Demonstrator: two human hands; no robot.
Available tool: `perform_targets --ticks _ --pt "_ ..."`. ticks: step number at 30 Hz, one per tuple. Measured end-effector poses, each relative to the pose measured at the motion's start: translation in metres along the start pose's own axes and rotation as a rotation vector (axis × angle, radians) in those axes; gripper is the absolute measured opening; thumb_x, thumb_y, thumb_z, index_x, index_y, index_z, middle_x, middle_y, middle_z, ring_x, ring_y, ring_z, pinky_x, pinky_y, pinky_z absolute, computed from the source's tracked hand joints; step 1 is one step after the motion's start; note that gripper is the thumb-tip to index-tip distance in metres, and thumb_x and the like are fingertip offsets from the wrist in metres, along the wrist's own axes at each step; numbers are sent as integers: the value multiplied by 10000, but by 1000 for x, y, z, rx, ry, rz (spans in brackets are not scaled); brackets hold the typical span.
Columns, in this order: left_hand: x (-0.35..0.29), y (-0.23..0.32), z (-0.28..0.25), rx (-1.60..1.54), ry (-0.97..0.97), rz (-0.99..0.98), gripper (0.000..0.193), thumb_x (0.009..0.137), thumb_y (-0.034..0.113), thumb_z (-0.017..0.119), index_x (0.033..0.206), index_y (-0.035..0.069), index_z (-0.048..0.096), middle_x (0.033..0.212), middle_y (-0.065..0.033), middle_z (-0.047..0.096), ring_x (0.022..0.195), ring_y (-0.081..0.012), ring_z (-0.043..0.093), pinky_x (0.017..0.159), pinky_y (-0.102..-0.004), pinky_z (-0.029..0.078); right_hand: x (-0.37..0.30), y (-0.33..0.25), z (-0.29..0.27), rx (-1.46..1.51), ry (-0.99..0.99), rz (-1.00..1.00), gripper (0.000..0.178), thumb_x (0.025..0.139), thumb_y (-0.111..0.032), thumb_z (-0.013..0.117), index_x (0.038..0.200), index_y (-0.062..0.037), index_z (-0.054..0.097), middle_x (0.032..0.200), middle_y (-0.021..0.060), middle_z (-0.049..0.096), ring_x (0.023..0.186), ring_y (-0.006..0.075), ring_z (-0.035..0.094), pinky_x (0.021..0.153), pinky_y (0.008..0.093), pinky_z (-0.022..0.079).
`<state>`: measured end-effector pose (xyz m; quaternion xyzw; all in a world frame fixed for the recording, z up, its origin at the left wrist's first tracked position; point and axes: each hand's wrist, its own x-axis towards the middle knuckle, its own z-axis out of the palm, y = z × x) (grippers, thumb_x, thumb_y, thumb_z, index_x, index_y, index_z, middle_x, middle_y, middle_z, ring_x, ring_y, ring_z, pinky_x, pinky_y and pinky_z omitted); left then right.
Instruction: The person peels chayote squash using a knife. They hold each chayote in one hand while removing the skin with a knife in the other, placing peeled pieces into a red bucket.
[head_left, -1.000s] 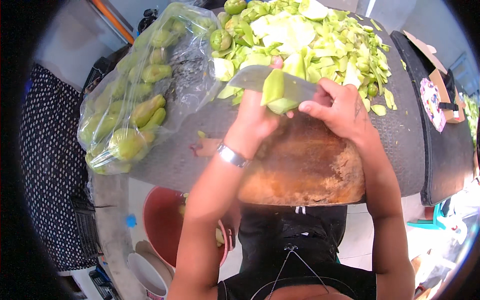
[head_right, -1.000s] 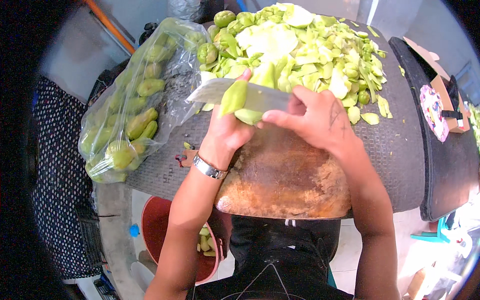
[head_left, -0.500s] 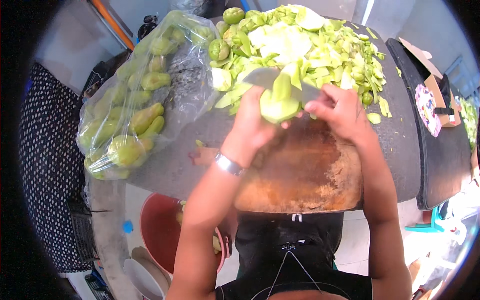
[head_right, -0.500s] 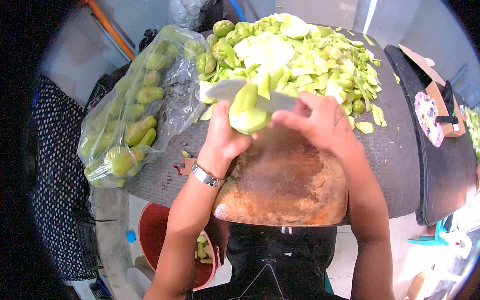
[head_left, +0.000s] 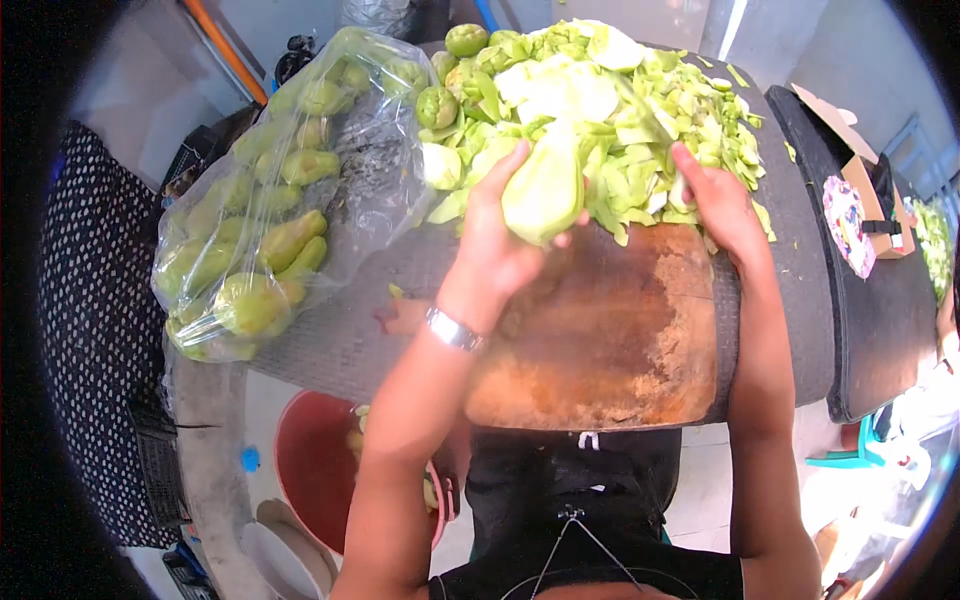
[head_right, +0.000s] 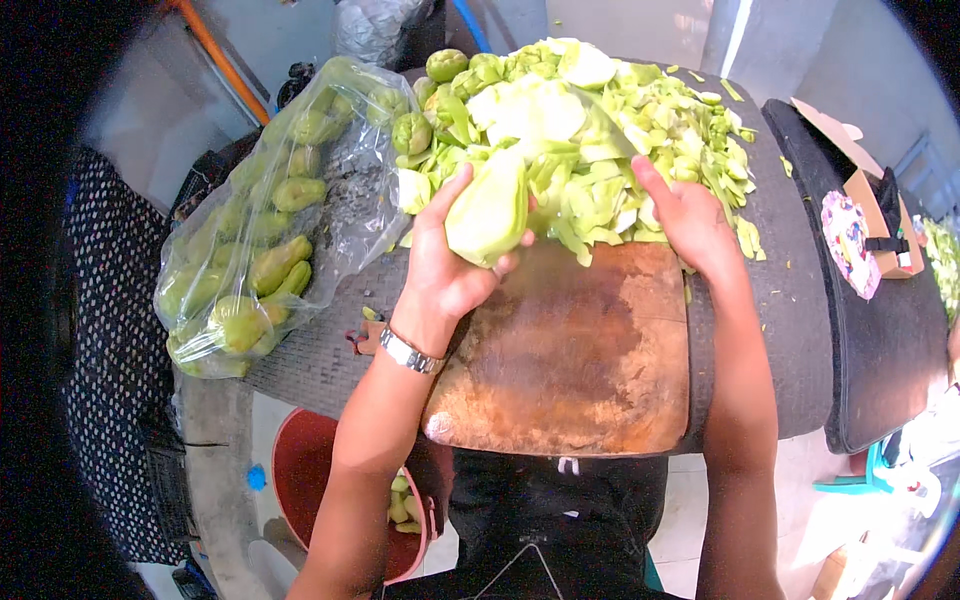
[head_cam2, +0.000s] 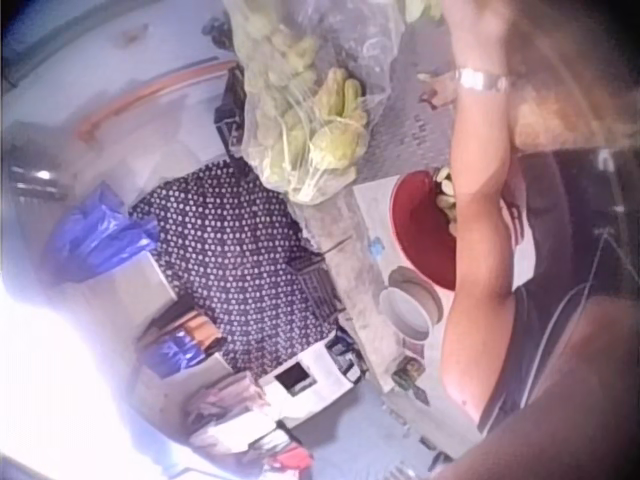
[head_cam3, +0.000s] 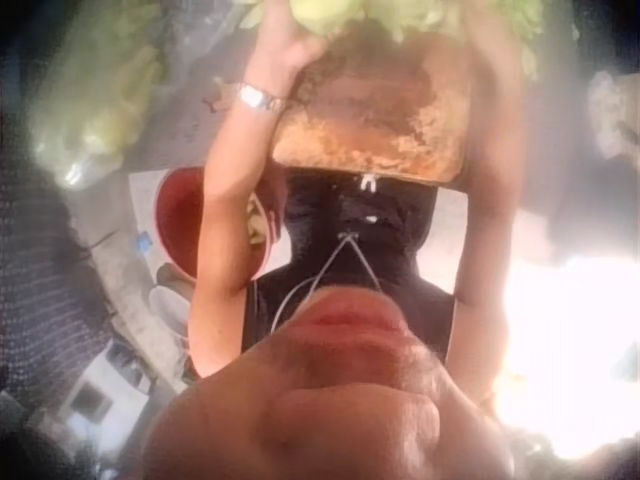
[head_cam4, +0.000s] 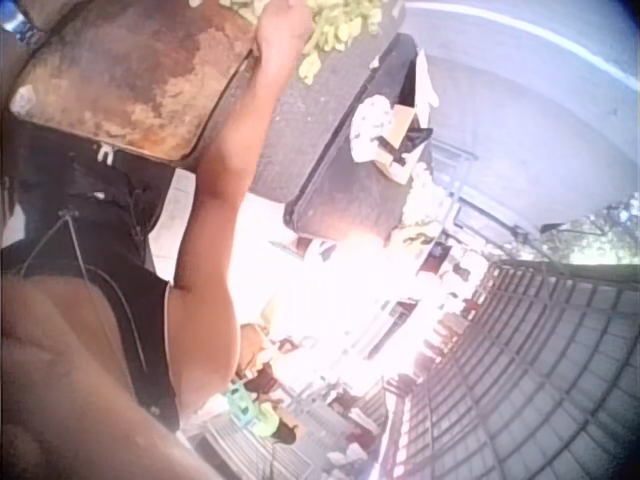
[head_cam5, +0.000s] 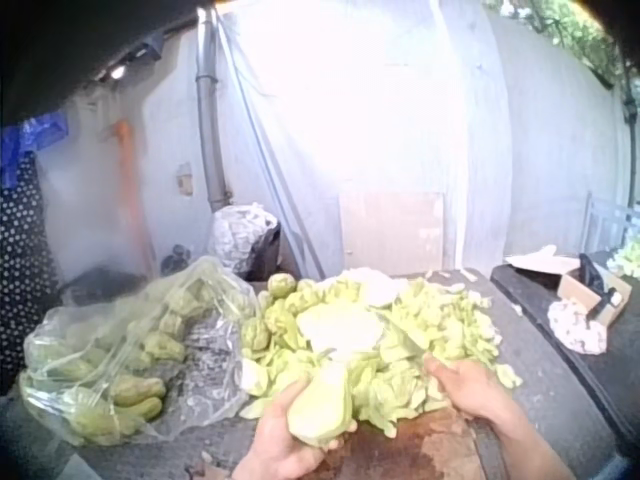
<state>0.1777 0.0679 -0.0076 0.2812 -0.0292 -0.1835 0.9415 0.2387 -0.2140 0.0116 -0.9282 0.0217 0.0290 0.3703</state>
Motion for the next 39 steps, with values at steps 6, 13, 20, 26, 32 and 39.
perform_targets --ticks 6,13,20,26,32,39 --pt "0 1 2 123 297 235 429 1039 457 604 1279 104 645 1124 -109 730 940 -247 711 685 -394 572 -34 -30 14 273 -56 -141 800 931 -785 593 768 -4 636 662 76 566 657 170 536 673 334 467" --pt "-6 -4 14 -12 331 220 331 1017 388 643 1220 127 645 1099 -46 726 978 -214 696 805 -408 560 -73 -58 39 82 -101 -352 631 878 -666 754 865 -43 655 659 91 645 615 211 655 634 377 533" --pt "-11 -6 26 -145 86 113 465 1011 430 658 1300 65 643 1184 -128 726 1052 -282 705 971 -444 571 -79 -54 52 18 -19 -594 626 806 -669 806 870 -74 622 686 96 694 638 299 732 611 404 569" --pt "-10 -7 21 -185 21 3 555 1043 461 597 1402 38 606 1258 -164 716 1101 -296 709 992 -440 576 -82 -53 57 -72 69 -670 647 773 -698 815 848 -90 605 630 74 669 576 309 711 573 418 559" --pt "-8 -10 12 -152 47 -35 566 1060 471 556 1401 24 610 1279 -169 710 1107 -303 709 1012 -442 567 -80 -49 61 -124 142 -700 665 743 -713 827 845 -95 602 615 62 657 560 299 704 540 418 543" --pt "-6 -7 -13 -215 -366 33 536 1078 442 491 1397 20 576 1242 -172 714 999 -314 743 782 -346 652 -61 -40 48 -4 77 -606 612 802 -647 820 857 -79 599 665 75 688 598 294 716 595 409 569"
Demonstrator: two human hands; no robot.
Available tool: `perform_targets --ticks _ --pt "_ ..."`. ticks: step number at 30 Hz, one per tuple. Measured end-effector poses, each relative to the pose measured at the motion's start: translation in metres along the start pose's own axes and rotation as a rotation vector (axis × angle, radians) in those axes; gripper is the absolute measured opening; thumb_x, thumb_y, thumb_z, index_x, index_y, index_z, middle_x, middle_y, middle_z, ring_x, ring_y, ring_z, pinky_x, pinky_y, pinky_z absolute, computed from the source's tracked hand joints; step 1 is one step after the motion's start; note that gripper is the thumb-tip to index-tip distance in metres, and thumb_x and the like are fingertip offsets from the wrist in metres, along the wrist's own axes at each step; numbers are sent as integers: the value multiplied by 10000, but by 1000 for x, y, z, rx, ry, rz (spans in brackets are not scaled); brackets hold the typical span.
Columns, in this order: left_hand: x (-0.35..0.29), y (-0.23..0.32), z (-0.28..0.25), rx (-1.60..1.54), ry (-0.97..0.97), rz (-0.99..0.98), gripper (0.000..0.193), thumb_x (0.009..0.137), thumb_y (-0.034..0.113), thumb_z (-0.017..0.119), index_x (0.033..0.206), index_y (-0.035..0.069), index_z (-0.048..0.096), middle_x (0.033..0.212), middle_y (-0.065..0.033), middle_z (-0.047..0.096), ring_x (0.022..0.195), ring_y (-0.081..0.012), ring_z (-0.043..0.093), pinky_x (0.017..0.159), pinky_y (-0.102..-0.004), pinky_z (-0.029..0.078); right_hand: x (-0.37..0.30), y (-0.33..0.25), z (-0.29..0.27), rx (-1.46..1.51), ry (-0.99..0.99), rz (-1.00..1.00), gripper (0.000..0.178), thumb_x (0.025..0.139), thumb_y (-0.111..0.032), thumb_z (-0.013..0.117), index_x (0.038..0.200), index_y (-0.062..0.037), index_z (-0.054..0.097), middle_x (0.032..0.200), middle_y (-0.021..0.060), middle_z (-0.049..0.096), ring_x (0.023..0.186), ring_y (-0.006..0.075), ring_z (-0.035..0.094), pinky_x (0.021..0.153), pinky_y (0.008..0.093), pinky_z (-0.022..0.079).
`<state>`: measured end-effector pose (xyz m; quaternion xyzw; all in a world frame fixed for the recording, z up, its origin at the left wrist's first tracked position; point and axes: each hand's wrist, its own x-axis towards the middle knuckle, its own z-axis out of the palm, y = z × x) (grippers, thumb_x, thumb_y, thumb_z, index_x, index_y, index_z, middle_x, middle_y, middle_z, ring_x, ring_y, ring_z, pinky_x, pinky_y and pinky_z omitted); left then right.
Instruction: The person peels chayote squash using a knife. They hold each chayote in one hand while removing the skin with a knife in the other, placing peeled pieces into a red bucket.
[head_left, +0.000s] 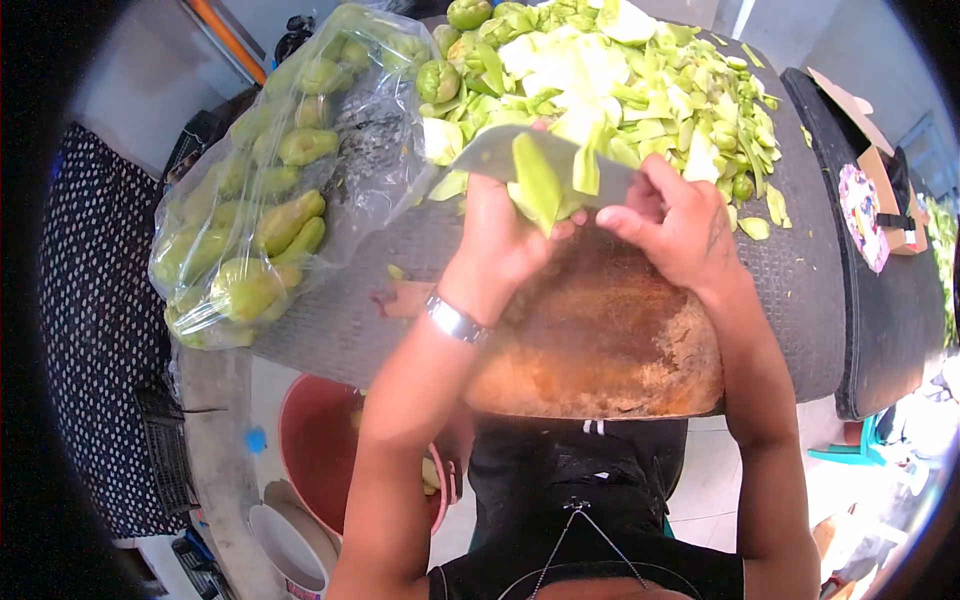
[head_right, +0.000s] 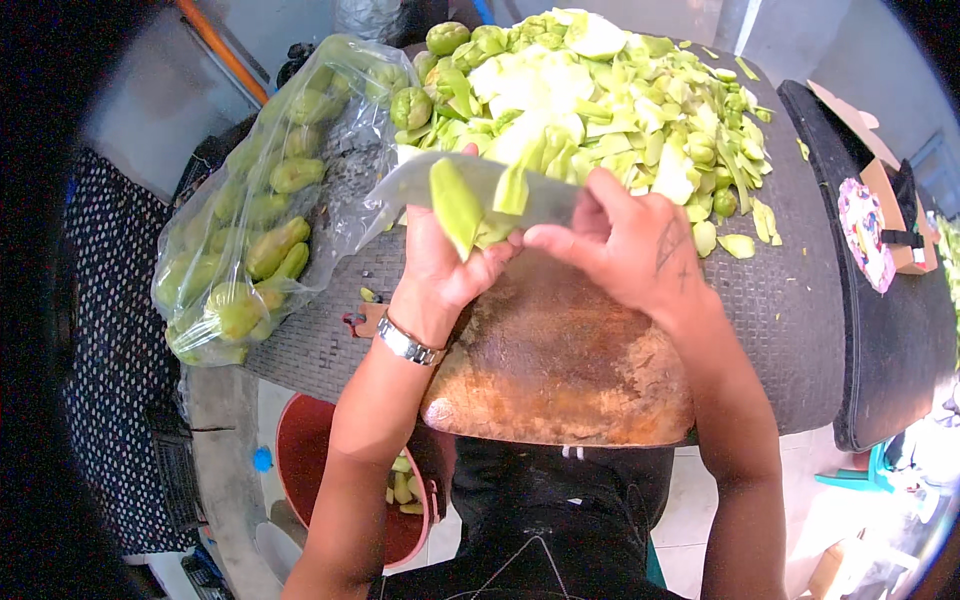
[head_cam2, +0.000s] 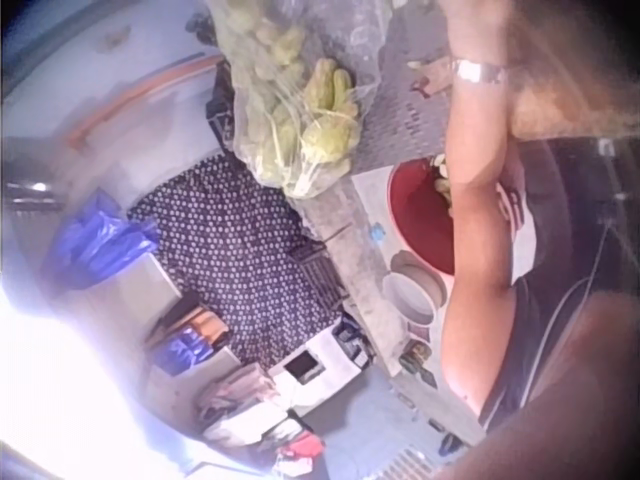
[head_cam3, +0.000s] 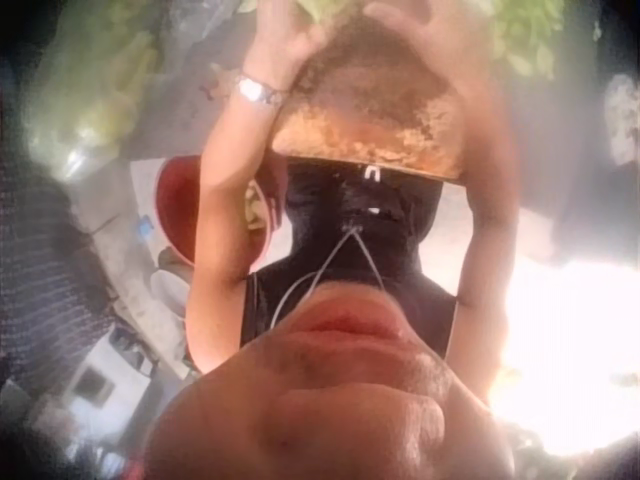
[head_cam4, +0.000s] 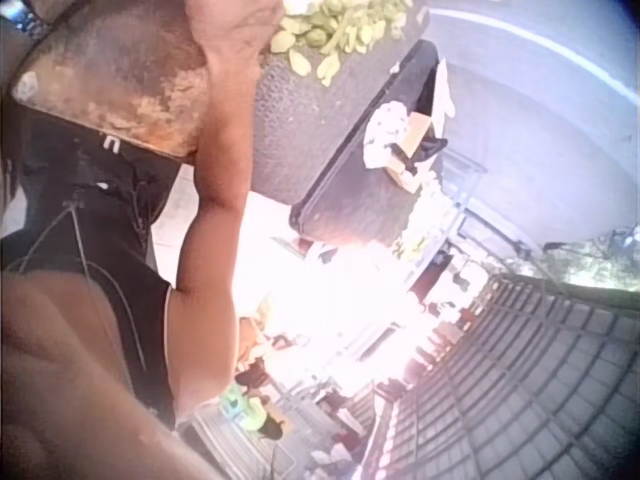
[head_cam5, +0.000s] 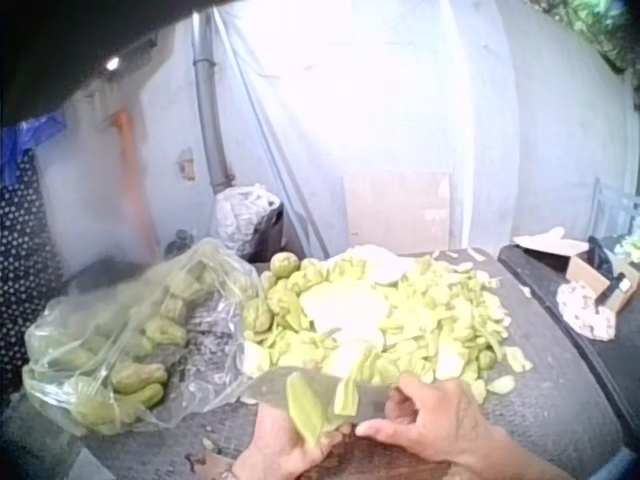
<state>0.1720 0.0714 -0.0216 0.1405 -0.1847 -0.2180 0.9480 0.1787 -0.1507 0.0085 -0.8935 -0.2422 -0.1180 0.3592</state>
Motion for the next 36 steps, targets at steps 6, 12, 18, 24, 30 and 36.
perform_targets --ticks 6,12,18,24,30,36 --pt "-3 4 -3 89 375 8 600 1041 476 539 1394 -7 573 1149 -239 707 743 -346 687 479 -315 566 8 5 -10 -8 -29 107 635 834 -679 774 859 -55 654 692 116 694 662 309 721 655 430 560" --pt "9 3 20 87 416 -13 551 1044 454 529 1366 13 605 1162 -228 692 776 -303 663 585 -335 554 24 60 -30 17 127 397 727 935 -731 645 782 -21 607 589 54 528 531 214 535 565 393 460" --pt "12 6 9 248 565 170 502 1029 426 571 1339 34 615 1202 -169 700 1011 -326 659 928 -454 537 19 26 -44 516 124 531 687 986 -751 545 843 -79 553 542 -71 386 427 39 350 414 231 266" --pt "3 15 10 190 540 56 402 953 306 679 1235 27 616 1140 -156 688 1017 -341 665 914 -481 569 4 -10 -60 591 50 420 734 990 -803 449 826 -93 535 536 -79 367 420 29 320 394 220 251" --pt "16 6 8 13 503 133 412 921 278 685 1202 1 566 1056 -171 658 935 -314 670 888 -474 584 9 3 -53 885 -386 1038 774 908 -898 450 800 -136 525 533 -94 337 384 23 272 361 226 248" --pt "12 12 -1 51 508 158 395 970 299 679 1176 -15 559 1011 -174 654 875 -333 673 835 -476 610 -39 -24 -64 1093 -321 844 781 918 -894 430 818 -128 546 522 -73 363 365 42 296 361 232 267"
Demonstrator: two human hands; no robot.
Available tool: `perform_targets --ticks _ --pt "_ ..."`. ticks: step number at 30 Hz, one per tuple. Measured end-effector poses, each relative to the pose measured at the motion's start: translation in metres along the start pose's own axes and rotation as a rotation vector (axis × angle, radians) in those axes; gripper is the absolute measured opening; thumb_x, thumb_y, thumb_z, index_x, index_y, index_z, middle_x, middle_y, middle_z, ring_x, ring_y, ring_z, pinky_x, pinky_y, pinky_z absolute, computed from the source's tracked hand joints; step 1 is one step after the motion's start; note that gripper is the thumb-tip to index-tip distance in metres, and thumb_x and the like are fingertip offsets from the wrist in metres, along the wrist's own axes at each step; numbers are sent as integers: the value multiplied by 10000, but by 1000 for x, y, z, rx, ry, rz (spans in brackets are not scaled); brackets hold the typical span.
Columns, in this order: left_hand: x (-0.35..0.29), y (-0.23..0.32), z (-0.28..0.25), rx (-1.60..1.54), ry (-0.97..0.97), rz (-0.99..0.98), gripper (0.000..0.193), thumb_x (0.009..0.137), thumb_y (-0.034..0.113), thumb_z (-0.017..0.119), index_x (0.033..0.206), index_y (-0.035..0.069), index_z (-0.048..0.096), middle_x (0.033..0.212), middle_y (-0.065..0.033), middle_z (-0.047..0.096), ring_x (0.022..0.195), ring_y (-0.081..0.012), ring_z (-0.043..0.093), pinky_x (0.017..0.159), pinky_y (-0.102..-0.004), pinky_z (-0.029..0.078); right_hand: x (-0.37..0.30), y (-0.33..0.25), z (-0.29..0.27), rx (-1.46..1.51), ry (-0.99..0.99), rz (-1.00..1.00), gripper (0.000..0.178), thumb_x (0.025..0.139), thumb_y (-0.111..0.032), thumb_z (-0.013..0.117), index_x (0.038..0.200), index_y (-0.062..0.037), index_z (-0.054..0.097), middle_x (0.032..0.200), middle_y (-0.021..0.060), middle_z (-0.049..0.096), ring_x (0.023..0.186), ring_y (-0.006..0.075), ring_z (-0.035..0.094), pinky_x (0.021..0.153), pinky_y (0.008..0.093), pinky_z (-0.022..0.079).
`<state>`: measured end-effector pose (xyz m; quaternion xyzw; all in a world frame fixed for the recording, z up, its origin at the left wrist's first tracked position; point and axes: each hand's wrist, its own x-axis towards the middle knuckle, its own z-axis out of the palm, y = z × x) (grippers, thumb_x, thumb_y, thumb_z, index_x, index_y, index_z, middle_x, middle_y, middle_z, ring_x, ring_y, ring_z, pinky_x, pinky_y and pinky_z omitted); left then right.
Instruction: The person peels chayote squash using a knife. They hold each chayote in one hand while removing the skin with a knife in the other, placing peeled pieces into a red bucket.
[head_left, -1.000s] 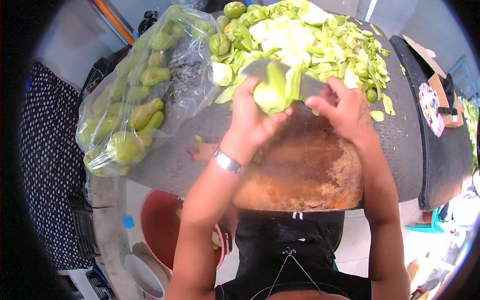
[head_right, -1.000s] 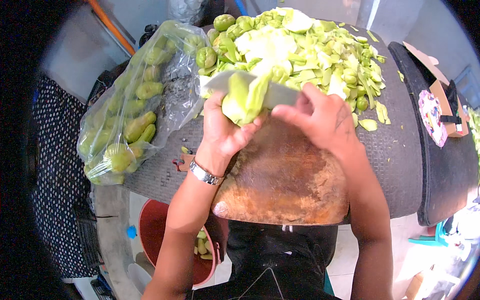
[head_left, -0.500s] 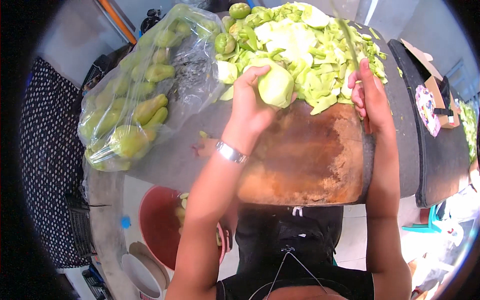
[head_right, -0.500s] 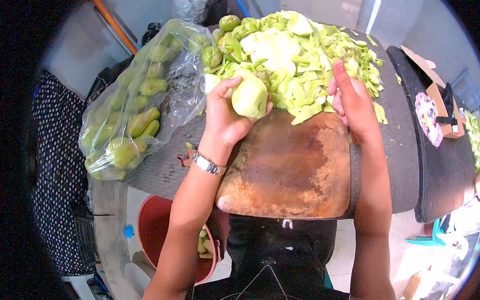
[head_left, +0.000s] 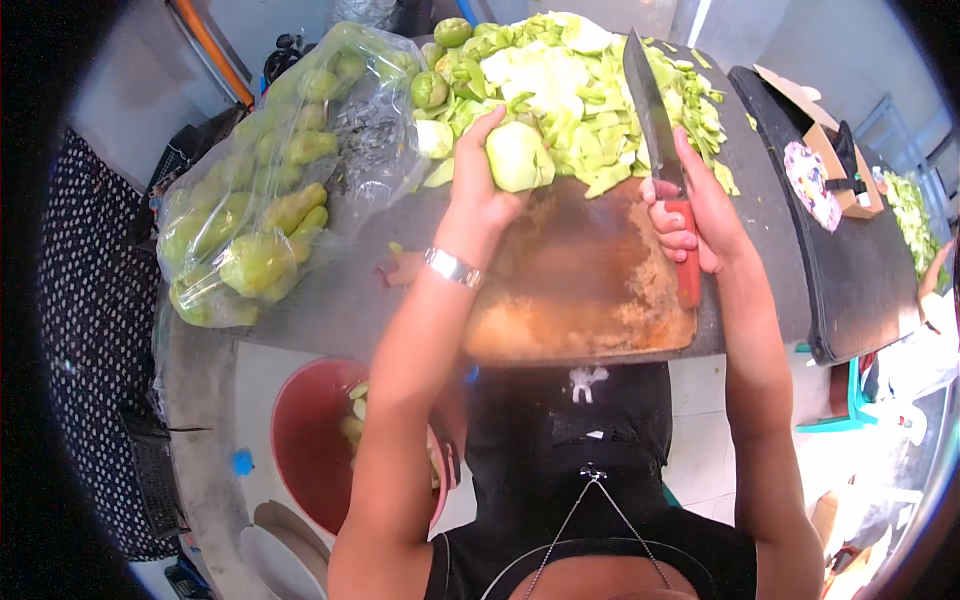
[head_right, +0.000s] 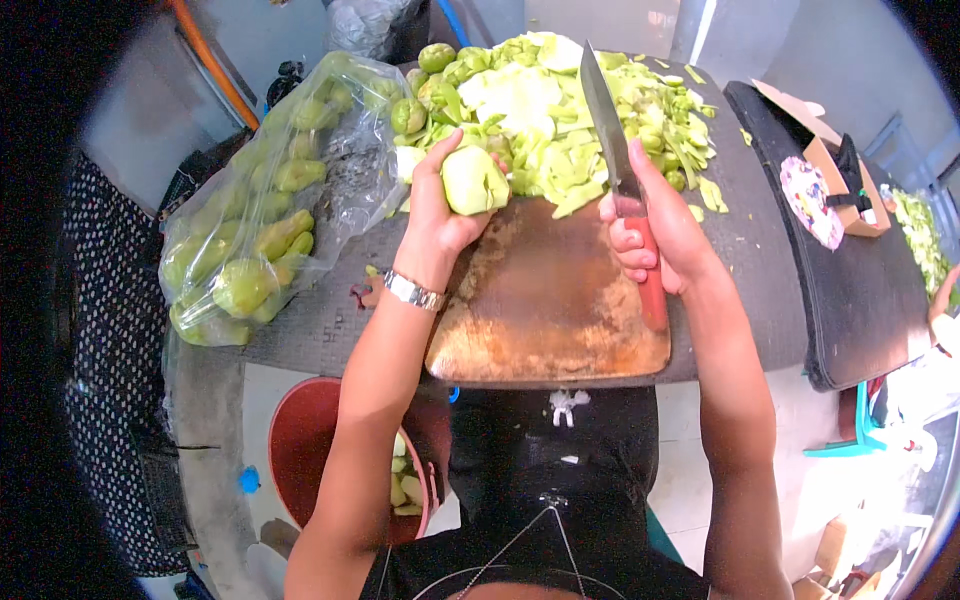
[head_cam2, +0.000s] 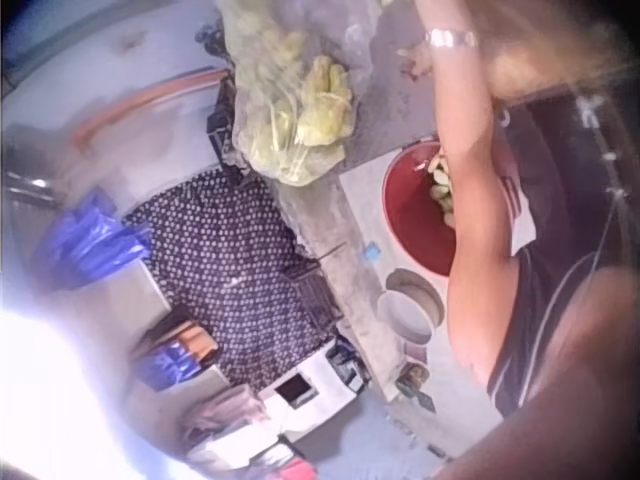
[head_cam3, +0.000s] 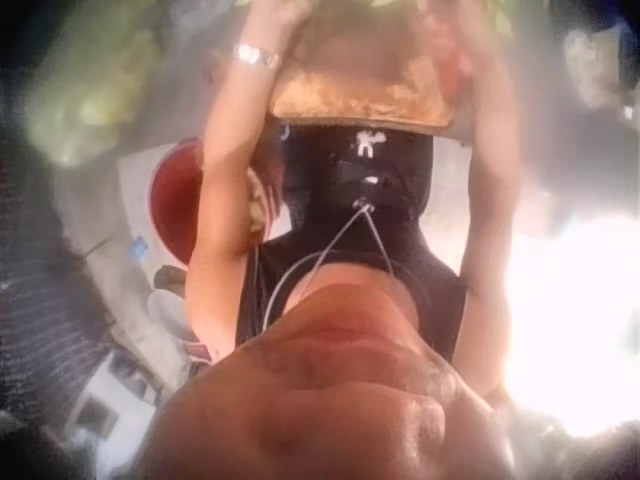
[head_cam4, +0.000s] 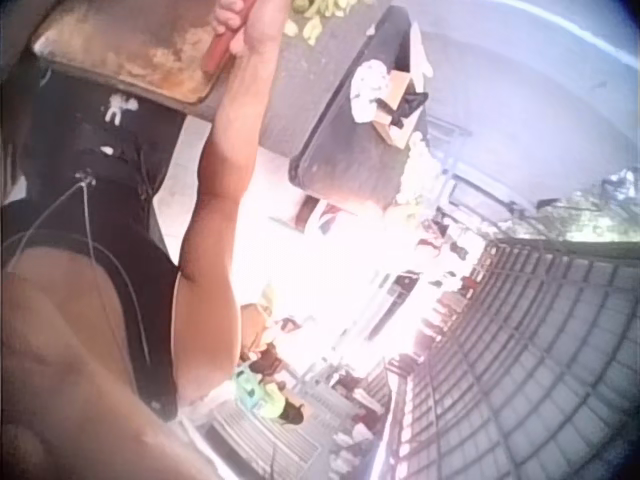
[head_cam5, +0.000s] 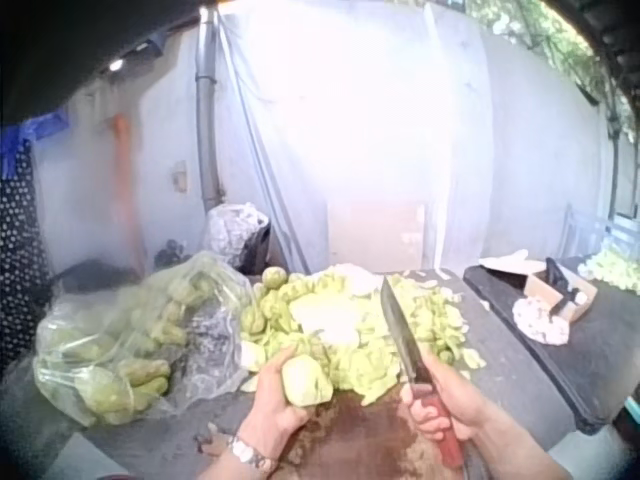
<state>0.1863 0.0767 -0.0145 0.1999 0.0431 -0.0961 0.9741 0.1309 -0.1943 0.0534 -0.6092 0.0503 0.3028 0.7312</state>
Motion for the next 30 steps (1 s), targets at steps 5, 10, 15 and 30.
perform_targets --ticks 5,10,15,30 --pt "-26 -7 15 -13 50 45 416 1015 347 666 1195 -13 561 991 -169 645 886 -332 657 846 -478 592 -37 2 27 -25 139 -600 763 949 -861 426 899 -107 537 545 -77 392 378 32 317 375 219 276" --pt "-53 -14 25 -58 97 120 381 1006 316 636 1201 -3 562 993 -163 639 896 -321 640 860 -466 580 39 -10 -8 456 -223 157 722 987 -808 427 951 -98 552 524 -98 355 360 28 321 348 225 274" --pt "-78 -16 -7 -159 42 191 432 1034 377 589 1271 15 595 1112 -176 682 954 -332 680 888 -470 587 4 18 18 269 -234 -67 788 945 -863 429 1007 -87 549 544 -93 341 369 46 297 375 256 284" --pt "-106 -73 63 -228 -68 30 310 1061 266 502 1150 -12 605 1056 -228 673 986 -378 672 960 -538 574 -67 90 57 -232 -170 -564 679 1105 -625 371 951 -11 619 550 -30 452 463 60 401 445 249 312"
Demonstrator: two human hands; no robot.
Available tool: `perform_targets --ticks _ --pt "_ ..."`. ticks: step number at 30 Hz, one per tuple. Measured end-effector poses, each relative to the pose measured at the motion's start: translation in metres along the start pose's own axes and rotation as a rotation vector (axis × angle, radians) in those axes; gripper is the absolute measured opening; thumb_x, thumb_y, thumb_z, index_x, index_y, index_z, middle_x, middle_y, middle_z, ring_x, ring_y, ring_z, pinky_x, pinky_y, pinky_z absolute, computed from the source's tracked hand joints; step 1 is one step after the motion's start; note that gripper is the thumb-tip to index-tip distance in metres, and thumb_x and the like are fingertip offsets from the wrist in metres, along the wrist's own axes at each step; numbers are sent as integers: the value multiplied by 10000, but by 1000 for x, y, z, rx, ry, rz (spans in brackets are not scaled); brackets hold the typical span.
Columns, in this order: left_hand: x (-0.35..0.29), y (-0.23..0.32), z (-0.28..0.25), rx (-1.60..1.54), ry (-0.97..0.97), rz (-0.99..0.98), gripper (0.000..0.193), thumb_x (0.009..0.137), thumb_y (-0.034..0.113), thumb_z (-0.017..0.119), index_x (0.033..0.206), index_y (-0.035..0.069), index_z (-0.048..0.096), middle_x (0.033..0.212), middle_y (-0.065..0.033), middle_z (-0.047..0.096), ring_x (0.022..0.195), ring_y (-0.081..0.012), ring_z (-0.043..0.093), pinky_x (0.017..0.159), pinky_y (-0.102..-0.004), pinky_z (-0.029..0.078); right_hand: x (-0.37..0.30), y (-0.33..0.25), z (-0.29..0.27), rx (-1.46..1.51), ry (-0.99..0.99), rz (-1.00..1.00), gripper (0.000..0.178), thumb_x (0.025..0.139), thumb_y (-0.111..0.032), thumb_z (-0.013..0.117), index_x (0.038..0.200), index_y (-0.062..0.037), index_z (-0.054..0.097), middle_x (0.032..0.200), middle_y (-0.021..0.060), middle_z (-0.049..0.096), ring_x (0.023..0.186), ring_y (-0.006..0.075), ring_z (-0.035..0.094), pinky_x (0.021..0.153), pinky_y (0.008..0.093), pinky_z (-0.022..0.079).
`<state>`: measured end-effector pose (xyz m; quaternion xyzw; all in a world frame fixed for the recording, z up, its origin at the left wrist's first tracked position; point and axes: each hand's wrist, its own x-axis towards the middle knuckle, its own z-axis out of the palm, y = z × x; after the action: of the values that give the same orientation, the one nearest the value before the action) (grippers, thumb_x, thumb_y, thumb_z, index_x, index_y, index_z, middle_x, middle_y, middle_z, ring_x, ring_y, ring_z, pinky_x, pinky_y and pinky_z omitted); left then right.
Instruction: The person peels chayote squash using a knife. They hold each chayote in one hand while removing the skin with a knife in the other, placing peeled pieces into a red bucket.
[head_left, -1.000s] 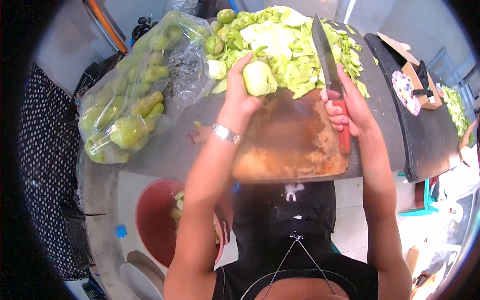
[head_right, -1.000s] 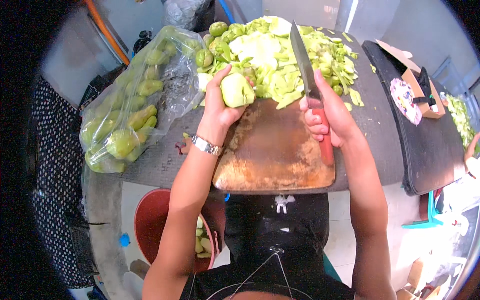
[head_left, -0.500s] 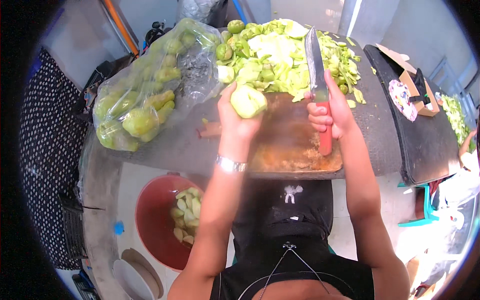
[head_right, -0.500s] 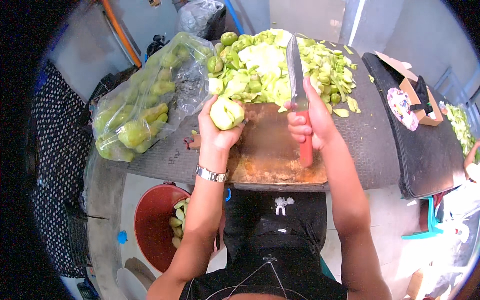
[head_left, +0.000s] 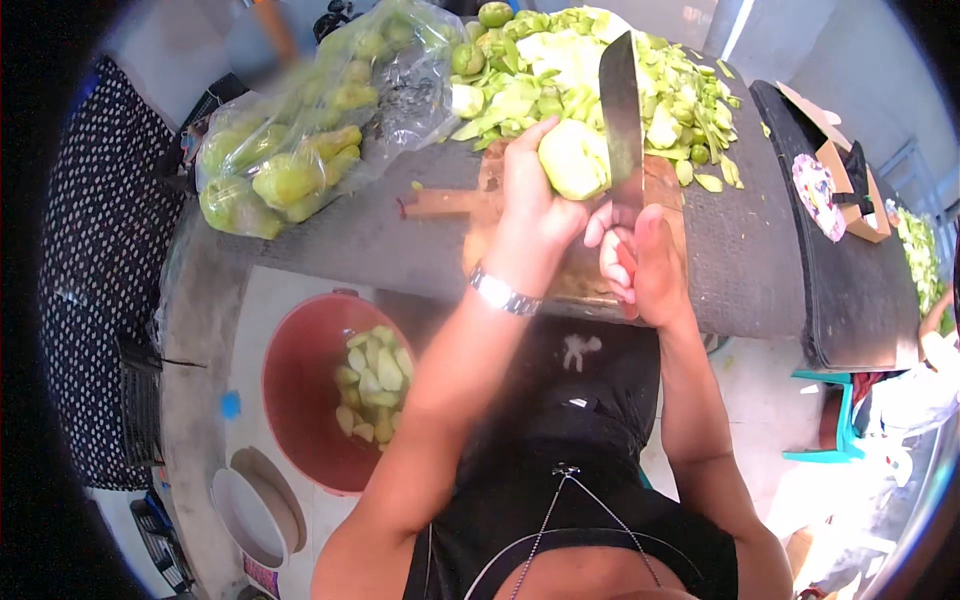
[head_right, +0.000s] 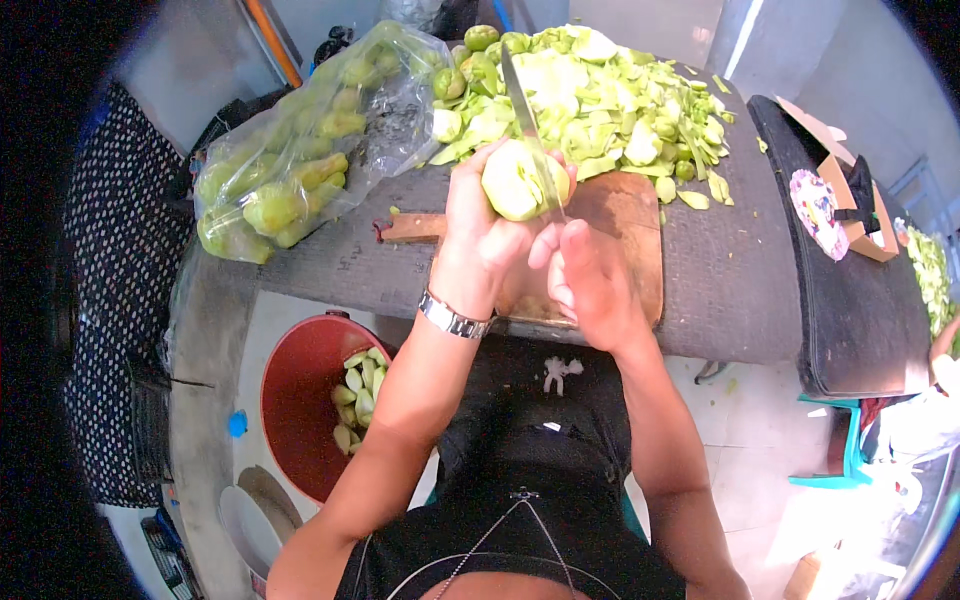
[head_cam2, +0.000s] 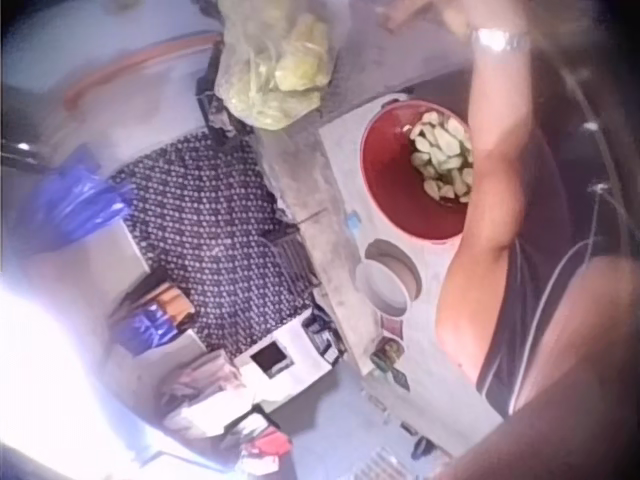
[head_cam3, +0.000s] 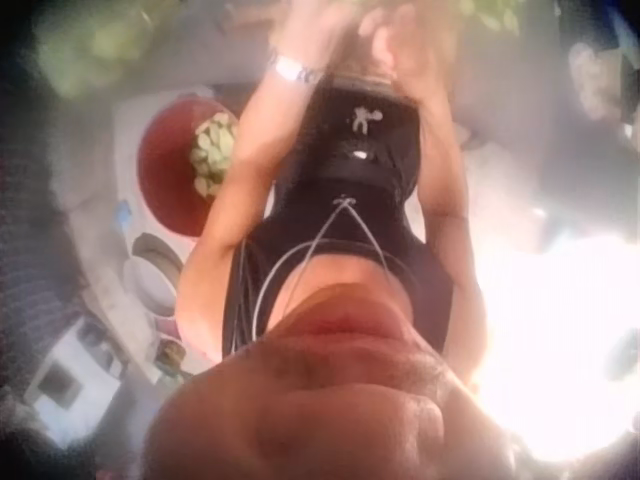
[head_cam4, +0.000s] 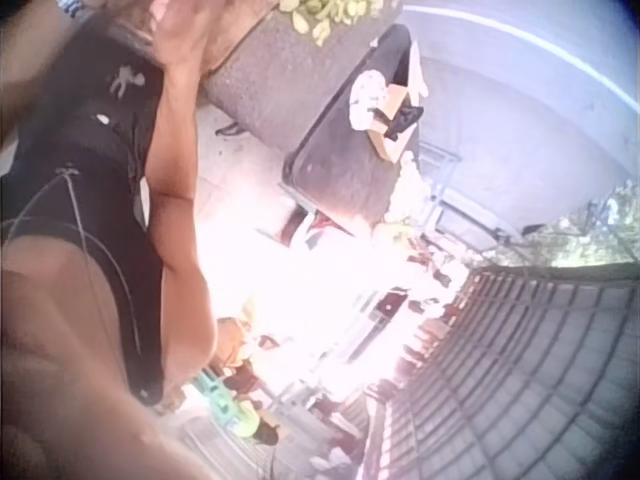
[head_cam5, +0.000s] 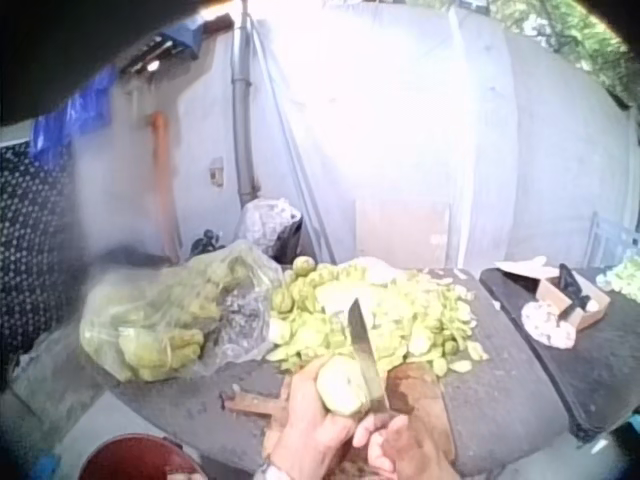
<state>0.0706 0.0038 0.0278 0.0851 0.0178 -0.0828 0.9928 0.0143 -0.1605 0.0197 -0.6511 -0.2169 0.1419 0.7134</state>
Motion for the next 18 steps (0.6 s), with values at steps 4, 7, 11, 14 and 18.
perform_targets --ticks 4,7,11,14,18 --pt "0 -1 -4 53 -40 -15 316 1066 276 495 1161 -8 598 1056 -232 671 997 -407 668 944 -551 579 -3 -2 -3 5 -10 -16 703 1098 -642 369 937 -4 616 553 -29 456 466 62 406 446 248 316" --pt "-2 -2 -5 83 -30 7 329 1069 287 492 1181 -9 582 1062 -236 669 1005 -427 664 933 -557 581 -5 0 -5 -3 -27 -38 716 1091 -657 370 929 -3 615 556 -27 459 466 66 411 447 250 318" --pt "-5 -1 -9 83 -95 -50 325 1067 285 492 1194 -3 571 1072 -240 667 1004 -424 664 930 -557 579 -7 0 -3 -9 -3 -37 717 1085 -666 376 914 -11 611 556 -26 457 469 71 414 448 258 317" --pt "-8 -5 -6 117 -43 -6 315 1062 276 494 1192 -1 572 1074 -239 666 1004 -408 667 929 -554 578 -8 1 -3 12 3 -24 708 1089 -657 376 890 -19 610 558 -27 457 472 73 414 449 262 316" --pt "-11 -5 -7 164 -90 31 301 1055 258 501 1166 -9 582 1055 -231 670 982 -370 675 933 -532 575 -8 6 0 -39 46 -77 700 1093 -646 375 846 -30 599 555 -28 453 474 72 416 449 263 316"
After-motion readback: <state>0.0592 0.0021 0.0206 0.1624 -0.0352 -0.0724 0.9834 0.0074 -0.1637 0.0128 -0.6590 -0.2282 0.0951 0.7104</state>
